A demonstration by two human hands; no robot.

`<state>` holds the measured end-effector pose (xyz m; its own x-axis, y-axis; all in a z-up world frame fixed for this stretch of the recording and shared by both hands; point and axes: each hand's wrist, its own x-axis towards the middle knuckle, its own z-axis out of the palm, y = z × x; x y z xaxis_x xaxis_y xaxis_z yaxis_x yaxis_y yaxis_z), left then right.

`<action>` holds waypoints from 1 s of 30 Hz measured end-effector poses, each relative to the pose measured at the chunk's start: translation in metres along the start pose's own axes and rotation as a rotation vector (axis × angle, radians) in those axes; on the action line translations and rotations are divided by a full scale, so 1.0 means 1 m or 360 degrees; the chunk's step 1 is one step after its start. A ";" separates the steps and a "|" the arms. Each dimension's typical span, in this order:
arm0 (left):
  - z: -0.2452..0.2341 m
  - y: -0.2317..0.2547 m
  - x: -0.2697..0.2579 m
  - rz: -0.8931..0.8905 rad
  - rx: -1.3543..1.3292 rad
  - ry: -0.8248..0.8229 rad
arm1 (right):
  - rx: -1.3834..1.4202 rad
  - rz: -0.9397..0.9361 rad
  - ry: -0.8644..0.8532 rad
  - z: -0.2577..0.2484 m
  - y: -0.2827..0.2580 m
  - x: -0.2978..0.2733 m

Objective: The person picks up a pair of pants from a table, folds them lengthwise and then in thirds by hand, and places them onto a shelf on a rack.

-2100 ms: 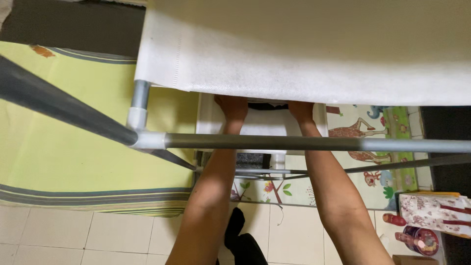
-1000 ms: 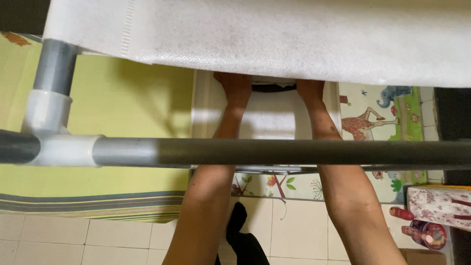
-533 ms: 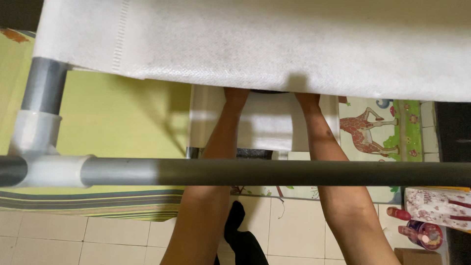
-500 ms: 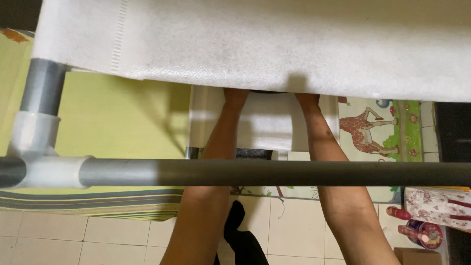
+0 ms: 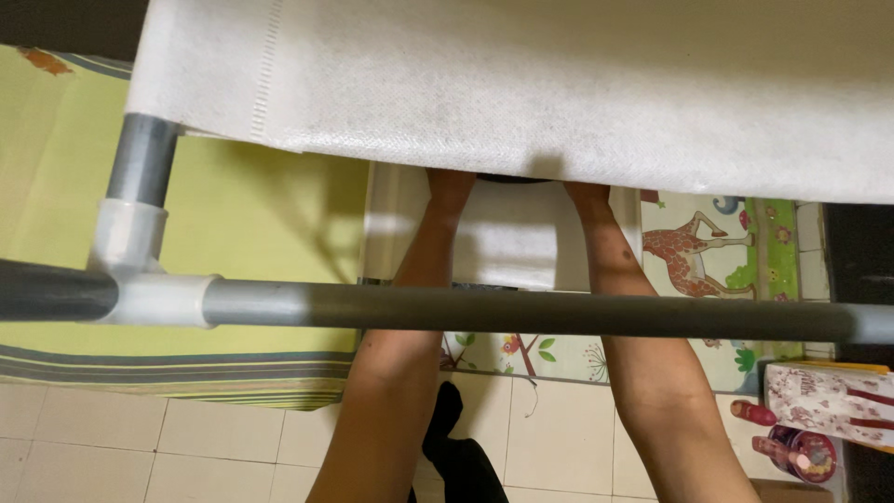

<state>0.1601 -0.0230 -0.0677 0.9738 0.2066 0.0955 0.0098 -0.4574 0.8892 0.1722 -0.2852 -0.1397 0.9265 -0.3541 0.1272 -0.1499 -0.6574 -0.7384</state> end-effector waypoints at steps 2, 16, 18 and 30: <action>0.001 -0.001 -0.002 -0.0011 0.0005 0.0010 | -0.0006 0.0011 -0.0006 -0.001 0.002 -0.001; -0.011 0.010 -0.004 0.0032 0.0057 0.0232 | -0.0018 -0.0036 0.0016 -0.011 -0.007 -0.009; -0.012 0.015 -0.003 0.0091 0.0064 0.0285 | -0.0001 -0.0096 0.0060 -0.010 -0.012 -0.007; 0.011 -0.014 0.009 0.0218 0.0107 0.0478 | -0.0061 -0.0173 0.0096 -0.024 -0.038 -0.007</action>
<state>0.1717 -0.0244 -0.0840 0.8566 0.3805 0.3485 -0.0916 -0.5526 0.8284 0.1637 -0.2736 -0.0969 0.9156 -0.3181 0.2457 -0.0638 -0.7186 -0.6925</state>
